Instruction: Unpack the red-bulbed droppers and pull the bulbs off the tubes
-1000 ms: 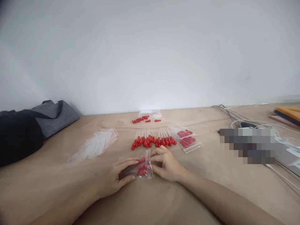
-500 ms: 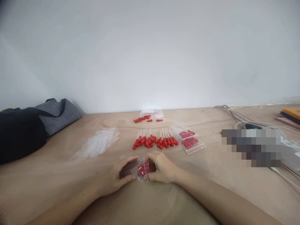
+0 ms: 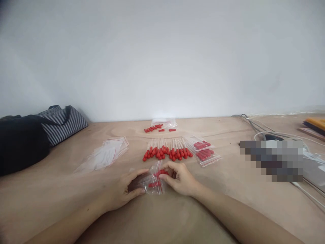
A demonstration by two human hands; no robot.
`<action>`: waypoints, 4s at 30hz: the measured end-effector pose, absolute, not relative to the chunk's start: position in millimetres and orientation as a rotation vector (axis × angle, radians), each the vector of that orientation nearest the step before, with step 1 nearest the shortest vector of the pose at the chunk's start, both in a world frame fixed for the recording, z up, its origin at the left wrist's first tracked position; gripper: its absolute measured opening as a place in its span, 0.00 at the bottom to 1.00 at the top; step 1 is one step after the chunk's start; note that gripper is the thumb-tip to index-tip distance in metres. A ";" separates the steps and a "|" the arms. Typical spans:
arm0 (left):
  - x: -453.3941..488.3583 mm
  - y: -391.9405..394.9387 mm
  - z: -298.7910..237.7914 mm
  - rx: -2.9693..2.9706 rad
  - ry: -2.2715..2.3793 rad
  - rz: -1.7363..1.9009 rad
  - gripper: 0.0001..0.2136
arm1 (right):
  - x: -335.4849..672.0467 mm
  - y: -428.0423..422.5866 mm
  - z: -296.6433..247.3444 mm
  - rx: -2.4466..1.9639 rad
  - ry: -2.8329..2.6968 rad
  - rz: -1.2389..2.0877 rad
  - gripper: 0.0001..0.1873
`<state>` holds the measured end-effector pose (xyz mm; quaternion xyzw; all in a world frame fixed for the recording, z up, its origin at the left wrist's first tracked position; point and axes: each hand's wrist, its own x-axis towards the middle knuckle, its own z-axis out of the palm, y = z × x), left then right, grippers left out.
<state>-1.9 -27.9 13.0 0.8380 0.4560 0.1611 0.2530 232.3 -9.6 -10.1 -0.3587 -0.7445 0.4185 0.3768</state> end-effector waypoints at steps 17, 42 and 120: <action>-2.5 -27.6 14.1 2.301 1.198 0.473 0.20 | 277.2 43.1 7.8 -1.000 -1.656 0.262 0.10; -2.8 -28.3 15.6 2.281 1.195 0.478 0.21 | 257.8 -3.6 -14.2 -1.058 -2.108 -0.016 0.09; -117.5 44.7 8.1 2.055 2.304 -0.015 0.27 | 324.1 31.7 -13.5 -1.598 -1.535 -0.312 0.15</action>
